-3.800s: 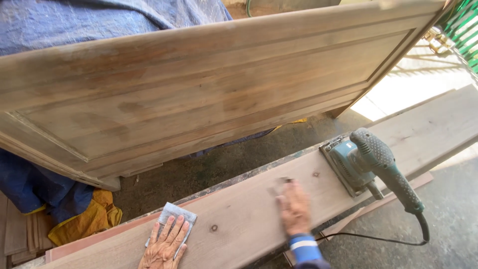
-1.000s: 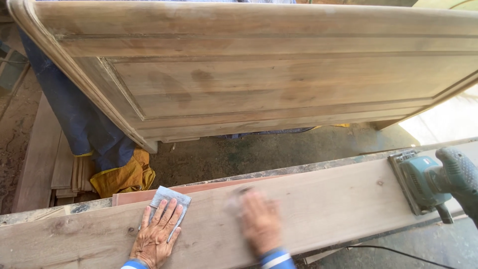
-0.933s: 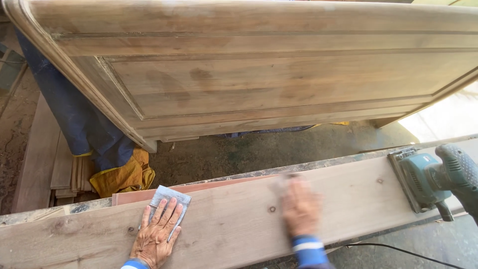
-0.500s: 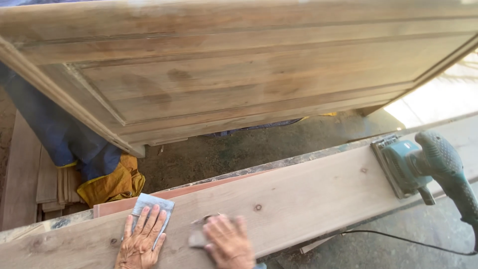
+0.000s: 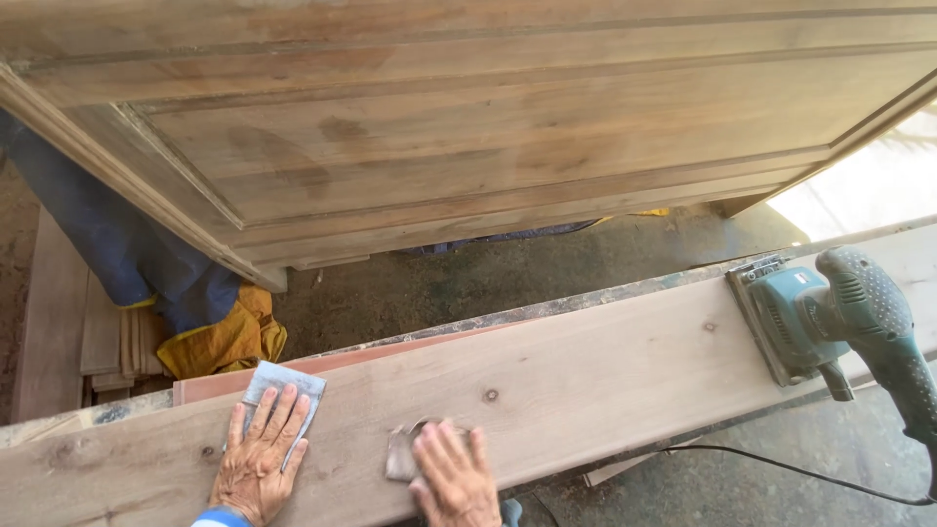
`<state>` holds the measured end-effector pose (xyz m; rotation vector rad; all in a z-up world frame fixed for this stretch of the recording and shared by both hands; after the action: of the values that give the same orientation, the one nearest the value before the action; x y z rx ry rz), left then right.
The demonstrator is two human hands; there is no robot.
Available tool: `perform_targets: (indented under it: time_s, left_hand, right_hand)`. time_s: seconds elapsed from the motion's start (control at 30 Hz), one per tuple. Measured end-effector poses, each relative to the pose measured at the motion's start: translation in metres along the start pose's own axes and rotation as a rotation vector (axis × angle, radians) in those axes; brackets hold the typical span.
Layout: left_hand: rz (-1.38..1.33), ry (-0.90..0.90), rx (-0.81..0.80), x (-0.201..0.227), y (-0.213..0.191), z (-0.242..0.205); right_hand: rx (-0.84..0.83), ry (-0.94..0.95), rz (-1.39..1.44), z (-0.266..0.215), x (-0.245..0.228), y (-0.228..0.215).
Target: Sanding a wooden plank using sandpaper.
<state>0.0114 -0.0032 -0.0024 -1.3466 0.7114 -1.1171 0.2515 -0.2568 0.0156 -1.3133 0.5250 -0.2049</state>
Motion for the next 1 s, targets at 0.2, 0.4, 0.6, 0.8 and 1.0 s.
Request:
perform_targets:
  time_s: [0.2, 0.4, 0.6, 0.8, 1.0]
  left_hand:
    - [-0.018, 0.027, 0.015, -0.001, 0.005, 0.002]
    - [-0.024, 0.032, 0.033, 0.0, 0.001, 0.003]
    - [-0.021, 0.089, 0.141, -0.002, 0.027, 0.003]
    - [-0.061, 0.645, 0.033, 0.115, 0.058, 0.087]
    - [-0.083, 0.791, -0.147, 0.32, 0.098, 0.25]
  right_hand:
    - [-0.049, 0.287, -0.194, -0.013, 0.16, -0.03]
    - [0.208, 0.671, -0.306, -0.01, 0.185, -0.045]
    - [0.066, 0.291, 0.677, -0.052, 0.06, 0.014]
    - [-0.121, 0.545, -0.375, -0.064, 0.274, -0.042]
    - [0.258, 0.818, -0.172, -0.067, 0.356, -0.039]
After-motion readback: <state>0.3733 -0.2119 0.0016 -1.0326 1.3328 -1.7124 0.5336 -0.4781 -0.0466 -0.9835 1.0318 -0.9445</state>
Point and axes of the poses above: each hand's wrist, its own z-axis towards the middle knuckle, its own y-axis out of the palm, x = y × z, the point moved 1 cm from there along z, towards the middle knuckle, and after that the axes turned 6 degrees about y, right-handed, at the moved point
